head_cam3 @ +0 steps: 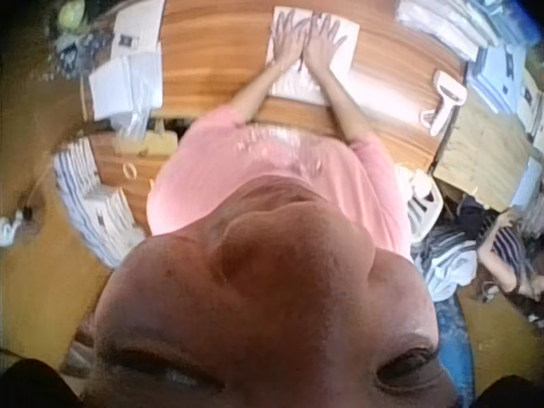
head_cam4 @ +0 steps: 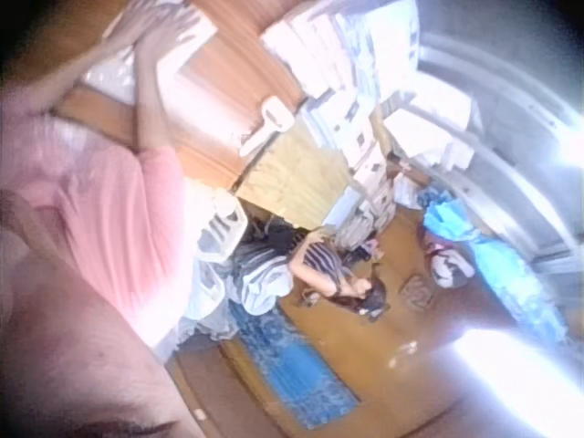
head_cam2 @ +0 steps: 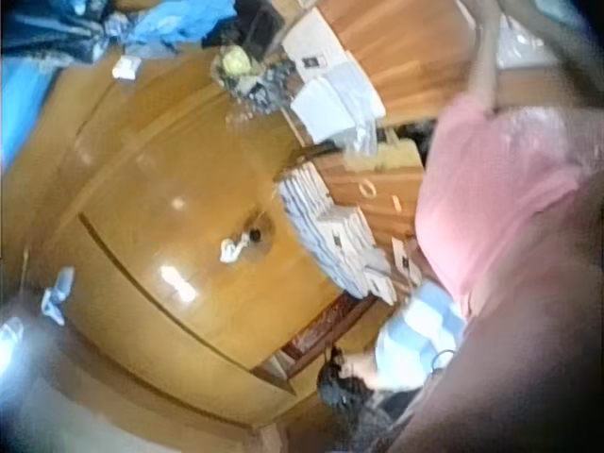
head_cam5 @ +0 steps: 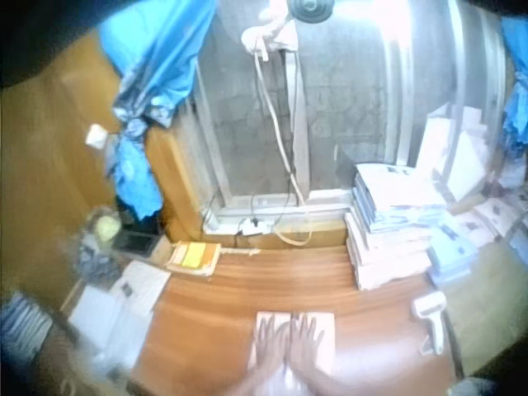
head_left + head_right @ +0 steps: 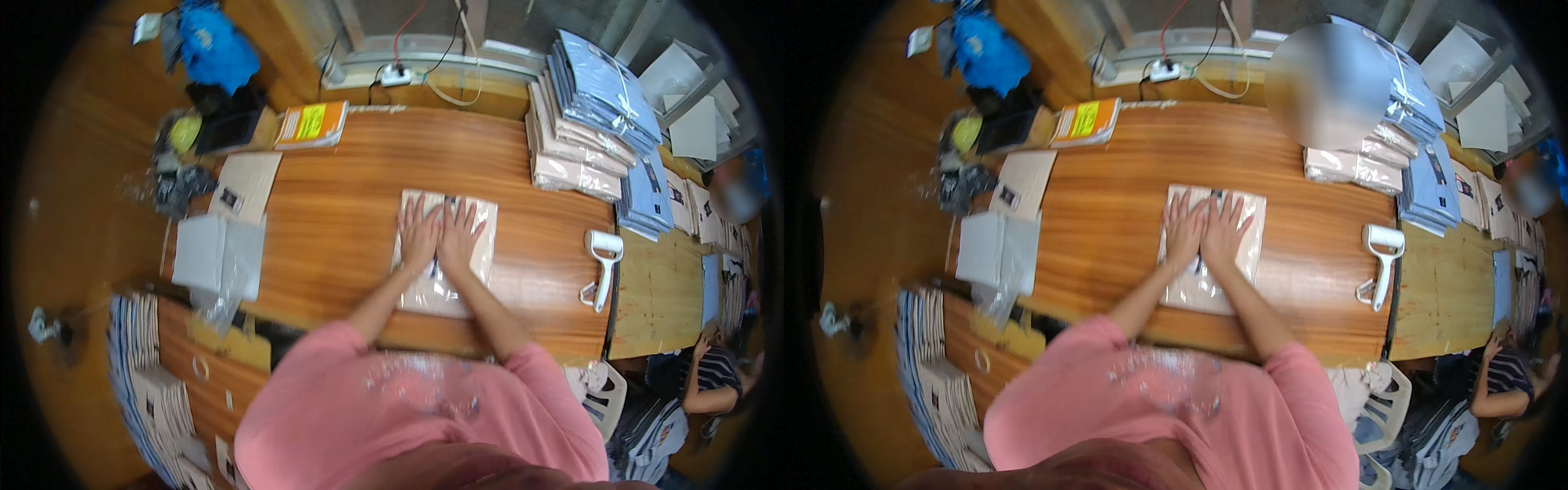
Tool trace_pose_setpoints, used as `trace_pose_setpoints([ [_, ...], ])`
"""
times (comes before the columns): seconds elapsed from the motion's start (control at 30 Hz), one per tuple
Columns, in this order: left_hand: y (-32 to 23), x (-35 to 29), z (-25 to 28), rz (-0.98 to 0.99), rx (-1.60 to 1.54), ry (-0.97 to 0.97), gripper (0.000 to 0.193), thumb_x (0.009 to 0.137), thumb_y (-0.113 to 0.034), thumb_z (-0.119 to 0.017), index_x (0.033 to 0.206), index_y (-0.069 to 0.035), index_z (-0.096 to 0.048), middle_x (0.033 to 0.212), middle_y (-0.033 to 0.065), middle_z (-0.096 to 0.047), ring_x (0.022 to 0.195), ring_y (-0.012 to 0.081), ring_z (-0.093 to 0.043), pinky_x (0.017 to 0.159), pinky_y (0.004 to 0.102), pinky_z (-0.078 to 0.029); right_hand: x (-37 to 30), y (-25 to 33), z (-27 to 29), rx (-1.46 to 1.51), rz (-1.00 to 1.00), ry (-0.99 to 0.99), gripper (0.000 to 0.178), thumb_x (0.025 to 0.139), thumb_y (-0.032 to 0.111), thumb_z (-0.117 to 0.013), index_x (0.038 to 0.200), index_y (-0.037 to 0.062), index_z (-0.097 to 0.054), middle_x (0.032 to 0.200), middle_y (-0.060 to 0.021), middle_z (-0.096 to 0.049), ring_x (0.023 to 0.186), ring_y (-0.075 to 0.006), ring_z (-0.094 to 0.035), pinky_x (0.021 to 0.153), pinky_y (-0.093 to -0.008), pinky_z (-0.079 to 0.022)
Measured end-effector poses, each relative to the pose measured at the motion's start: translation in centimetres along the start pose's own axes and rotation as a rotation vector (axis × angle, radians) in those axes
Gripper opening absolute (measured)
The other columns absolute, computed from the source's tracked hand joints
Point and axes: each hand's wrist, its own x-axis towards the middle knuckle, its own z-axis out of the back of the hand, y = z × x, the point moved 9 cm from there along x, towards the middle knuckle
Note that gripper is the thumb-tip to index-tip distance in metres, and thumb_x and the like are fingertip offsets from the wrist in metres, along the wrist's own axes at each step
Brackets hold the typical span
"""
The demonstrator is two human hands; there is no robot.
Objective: The person places a folded tan shirt into a clear plastic bag, seals the bag, and then wraps a black ribbon around the package, securing it with a bow.
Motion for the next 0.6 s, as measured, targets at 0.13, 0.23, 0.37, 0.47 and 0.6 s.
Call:
trace_pose_setpoints([
  [0.13, 2.2, 2.5, -3.5, 0.079, -0.209, 0.266, 0.050, 0.087, -0.037, -0.046, 0.133, -0.018, -0.040, 0.146, 0.0125, -0.020, 0.135, 0.0357, -0.012, 0.106, 0.0567, -0.005, 1.6, -2.0, 0.8, 0.013, -0.058, 0.217, 0.049, 0.089, 0.036, -0.044, 0.135, 0.0204, -0.039, 0.144, -0.0170, -0.023, 0.134, -0.0385, -0.013, 0.103, -0.0616, -0.008],
  [0.23, 1.6, 3.0, 0.5, 0.040, -0.063, 0.127, 0.058, 0.086, -0.045, -0.047, 0.137, -0.020, -0.034, 0.146, 0.0151, -0.019, 0.136, 0.0354, -0.007, 0.105, 0.0586, -0.004, 2.1, 0.3, 6.7, -0.099, 0.237, 0.002, 0.052, 0.087, 0.042, -0.045, 0.135, 0.0233, -0.038, 0.144, -0.0155, -0.023, 0.134, -0.0380, -0.014, 0.103, -0.0614, -0.009],
  [0.37, 0.8, 1.5, -0.9, -0.145, 0.181, 0.154, 0.061, 0.087, -0.048, -0.044, 0.140, -0.023, -0.028, 0.147, 0.0162, -0.013, 0.136, 0.0380, -0.006, 0.104, 0.0602, -0.006, 1.5, -2.5, 3.1, -0.072, 0.330, 0.043, 0.057, 0.086, 0.052, -0.043, 0.135, 0.0237, -0.039, 0.145, -0.0149, -0.023, 0.134, -0.0383, -0.013, 0.103, -0.0612, -0.008],
  [0.47, 0.9, 0.9, -0.9, -0.141, 0.195, 0.164, 0.061, 0.086, -0.050, -0.045, 0.139, -0.024, -0.030, 0.147, 0.0162, -0.012, 0.135, 0.0384, -0.004, 0.105, 0.0583, -0.009, 1.1, -2.4, 3.1, -0.096, 0.309, 0.086, 0.058, 0.085, 0.054, -0.043, 0.134, 0.0227, -0.040, 0.143, -0.0159, -0.025, 0.133, -0.0388, -0.015, 0.103, -0.0613, -0.008],
  [0.6, 0.5, 0.9, -0.7, -0.155, 0.210, 0.142, 0.060, 0.086, -0.050, -0.046, 0.138, -0.025, -0.031, 0.147, 0.0166, -0.013, 0.135, 0.0387, -0.005, 0.105, 0.0572, -0.010, 1.2, -2.7, 2.7, -0.110, 0.325, 0.051, 0.058, 0.085, 0.054, -0.044, 0.133, 0.0219, -0.041, 0.142, -0.0167, -0.028, 0.132, -0.0392, -0.017, 0.102, -0.0623, -0.009],
])
